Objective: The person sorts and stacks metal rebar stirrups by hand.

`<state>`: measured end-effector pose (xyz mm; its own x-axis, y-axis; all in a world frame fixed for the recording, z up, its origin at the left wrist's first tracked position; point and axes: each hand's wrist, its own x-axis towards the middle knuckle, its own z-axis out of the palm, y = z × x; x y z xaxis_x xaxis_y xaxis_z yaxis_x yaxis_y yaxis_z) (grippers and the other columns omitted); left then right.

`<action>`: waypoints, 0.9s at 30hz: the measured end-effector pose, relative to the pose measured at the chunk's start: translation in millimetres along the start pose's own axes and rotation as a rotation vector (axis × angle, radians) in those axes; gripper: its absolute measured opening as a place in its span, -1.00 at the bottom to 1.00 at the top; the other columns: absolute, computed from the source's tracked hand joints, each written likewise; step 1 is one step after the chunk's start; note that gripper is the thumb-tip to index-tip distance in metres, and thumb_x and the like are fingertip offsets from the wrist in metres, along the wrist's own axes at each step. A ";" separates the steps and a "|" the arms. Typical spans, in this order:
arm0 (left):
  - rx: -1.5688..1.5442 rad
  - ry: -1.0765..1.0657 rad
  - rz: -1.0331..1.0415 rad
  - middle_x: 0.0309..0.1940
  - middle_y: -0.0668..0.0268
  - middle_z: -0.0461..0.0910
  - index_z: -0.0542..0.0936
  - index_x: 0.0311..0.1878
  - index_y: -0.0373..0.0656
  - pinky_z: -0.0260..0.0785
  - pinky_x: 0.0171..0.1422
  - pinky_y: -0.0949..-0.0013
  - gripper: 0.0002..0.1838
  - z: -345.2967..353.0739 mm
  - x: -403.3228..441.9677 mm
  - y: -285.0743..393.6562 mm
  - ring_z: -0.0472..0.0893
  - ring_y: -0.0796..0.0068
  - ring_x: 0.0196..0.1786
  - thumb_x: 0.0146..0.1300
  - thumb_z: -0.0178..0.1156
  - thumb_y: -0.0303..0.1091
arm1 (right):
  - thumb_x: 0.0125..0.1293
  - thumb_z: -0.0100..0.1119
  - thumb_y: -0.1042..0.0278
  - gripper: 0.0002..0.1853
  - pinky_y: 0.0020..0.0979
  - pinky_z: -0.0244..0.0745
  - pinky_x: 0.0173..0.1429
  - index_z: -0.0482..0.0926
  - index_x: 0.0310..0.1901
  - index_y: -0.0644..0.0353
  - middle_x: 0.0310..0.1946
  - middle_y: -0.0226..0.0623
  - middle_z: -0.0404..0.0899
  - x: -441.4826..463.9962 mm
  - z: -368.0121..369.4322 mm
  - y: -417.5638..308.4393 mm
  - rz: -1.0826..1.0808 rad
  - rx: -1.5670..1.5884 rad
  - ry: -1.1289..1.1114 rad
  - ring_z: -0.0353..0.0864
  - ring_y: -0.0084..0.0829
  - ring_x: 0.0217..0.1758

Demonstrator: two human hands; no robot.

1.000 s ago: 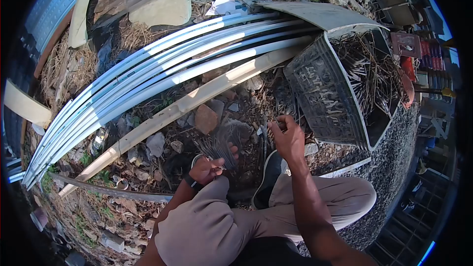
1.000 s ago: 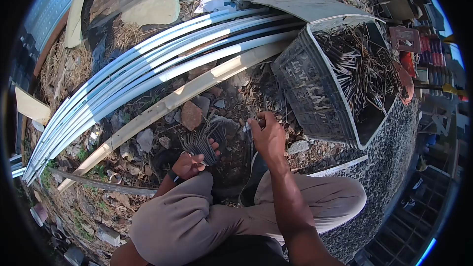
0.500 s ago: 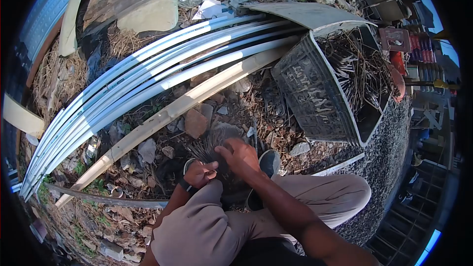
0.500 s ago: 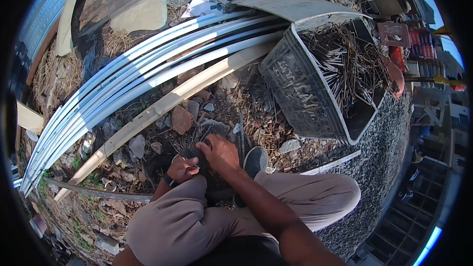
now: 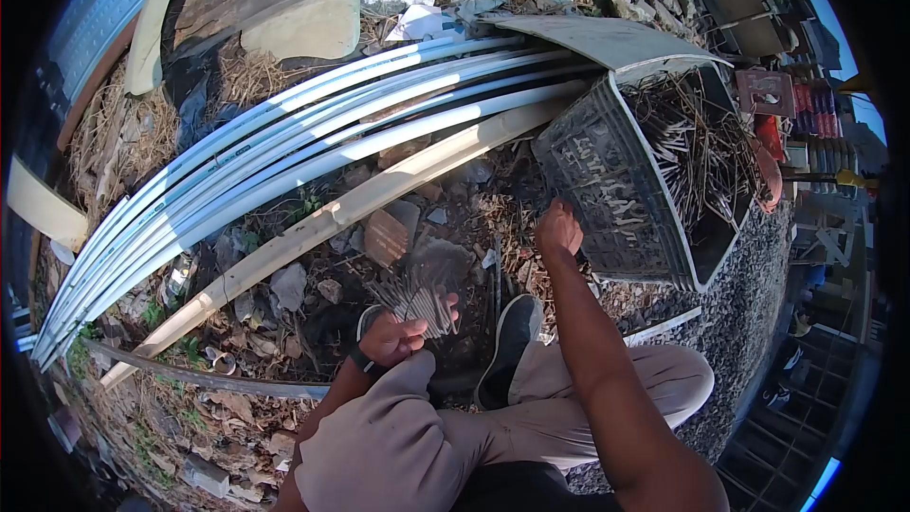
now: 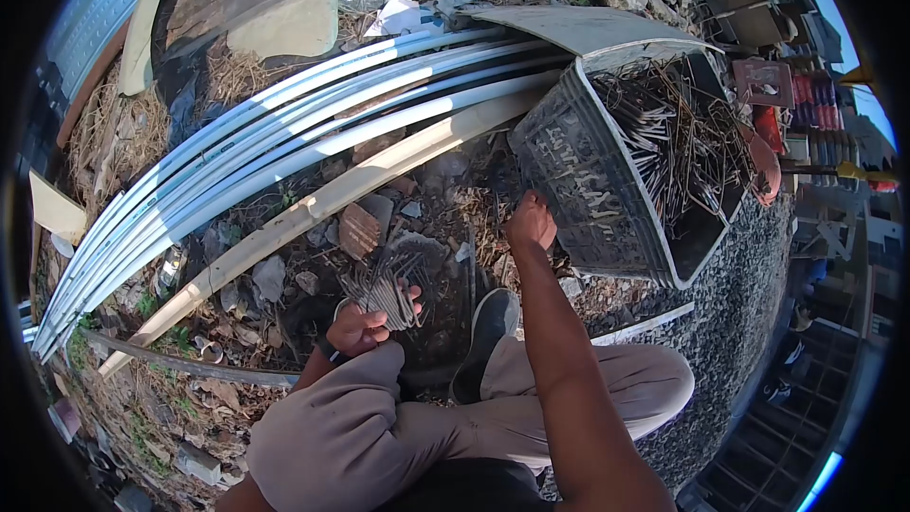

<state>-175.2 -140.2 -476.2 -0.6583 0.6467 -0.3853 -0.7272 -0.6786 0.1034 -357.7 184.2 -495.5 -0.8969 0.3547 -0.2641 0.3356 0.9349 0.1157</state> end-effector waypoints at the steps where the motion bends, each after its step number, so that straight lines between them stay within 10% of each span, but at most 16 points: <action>1: 0.002 0.001 -0.006 0.55 0.09 0.26 0.24 0.52 -0.10 0.30 -0.39 0.69 -0.31 3.4 -0.3 0.6 0.44 0.28 0.49 0.35 0.20 -0.55 | 0.28 0.26 0.30 -0.67 -0.02 0.55 0.11 0.55 0.06 0.16 0.07 -0.06 0.58 1.2 -2.2 2.0 -0.019 0.059 0.026 0.65 0.00 0.04; 5: -0.005 0.072 -0.022 0.50 0.15 0.35 0.27 0.52 -0.14 0.25 -0.36 0.62 -0.34 -36.0 -0.8 -20.4 0.50 0.55 0.14 0.38 0.21 -0.50 | 0.30 0.28 0.28 -0.77 -0.03 0.52 0.03 0.62 -0.10 0.21 -0.15 -0.06 0.67 -22.6 -37.4 2.1 -0.141 0.370 0.234 0.65 0.06 -0.06; 8: -0.064 0.041 0.002 0.49 0.12 0.38 0.21 0.55 -0.16 0.39 -0.27 0.62 -0.29 -33.4 -1.9 -19.0 0.46 0.35 0.32 0.36 0.22 -0.52 | 0.33 0.30 0.26 -0.77 -0.09 0.51 -0.06 0.64 -0.16 0.26 -0.32 -0.11 0.68 -56.3 -76.7 -8.8 -0.128 0.588 0.323 0.67 -0.08 -0.23; 15: -0.082 0.051 0.052 0.50 0.04 0.35 0.12 0.60 -0.19 0.50 -0.28 0.59 -0.18 -4.2 4.6 -5.3 0.36 0.12 0.54 0.32 0.25 -0.54 | 0.41 0.29 0.23 -0.64 -0.45 0.54 -0.12 0.60 0.05 0.37 -0.31 -0.31 0.68 -119.4 -97.4 -32.2 -0.047 1.186 -0.238 0.61 -0.60 -0.27; 16: -0.108 0.125 0.076 0.24 0.11 0.60 0.42 0.40 -0.25 0.43 -0.34 0.55 -0.44 13.1 4.8 -1.2 0.62 0.21 0.27 0.33 0.27 -0.53 | 0.42 0.29 0.25 -0.63 -0.45 0.55 -0.09 0.58 0.10 0.36 -0.27 -0.30 0.67 -132.9 -93.0 -41.9 -0.059 1.233 -0.331 0.63 -0.57 -0.23; 20: 0.126 0.295 -0.155 -0.56 0.43 0.47 0.58 -0.42 -0.12 0.21 -0.48 0.47 -0.84 -14.7 -0.4 -5.0 0.41 0.58 -0.57 0.29 0.33 -0.46 | 0.45 0.17 0.33 -0.60 -0.22 0.54 0.20 0.50 0.22 0.36 -0.01 -0.06 0.67 -197.2 -76.8 -75.6 -0.436 0.812 -0.350 0.66 -0.15 0.09; 22: 0.154 0.363 -0.084 -0.62 0.47 0.37 0.52 -0.48 -0.08 0.15 -0.49 0.44 -0.76 -13.0 -0.7 -9.4 0.35 0.61 -0.60 0.24 0.38 -0.42 | 0.39 0.14 0.43 -0.65 -0.12 0.50 0.26 0.54 0.17 0.34 0.10 0.03 0.60 -209.8 -74.7 -83.2 -0.612 0.670 -0.181 0.55 0.10 0.21; 27: 0.186 0.296 -0.106 -0.67 0.47 0.31 0.49 -0.51 -0.08 0.13 -0.51 0.42 -0.75 4.4 -3.0 3.5 0.31 0.61 -0.63 0.24 0.35 -0.42 | 0.33 0.21 0.45 -0.73 -0.13 0.53 0.15 0.64 0.04 0.25 -0.04 -0.07 0.64 -201.3 -74.3 -80.7 -0.597 0.679 -0.230 0.63 -0.02 0.07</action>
<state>-176.6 -143.0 -470.6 -0.5117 0.5628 -0.6491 -0.8294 -0.5206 0.2025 -225.7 36.2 -380.5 -0.9204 -0.2608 -0.2913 -0.0009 0.7464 -0.6655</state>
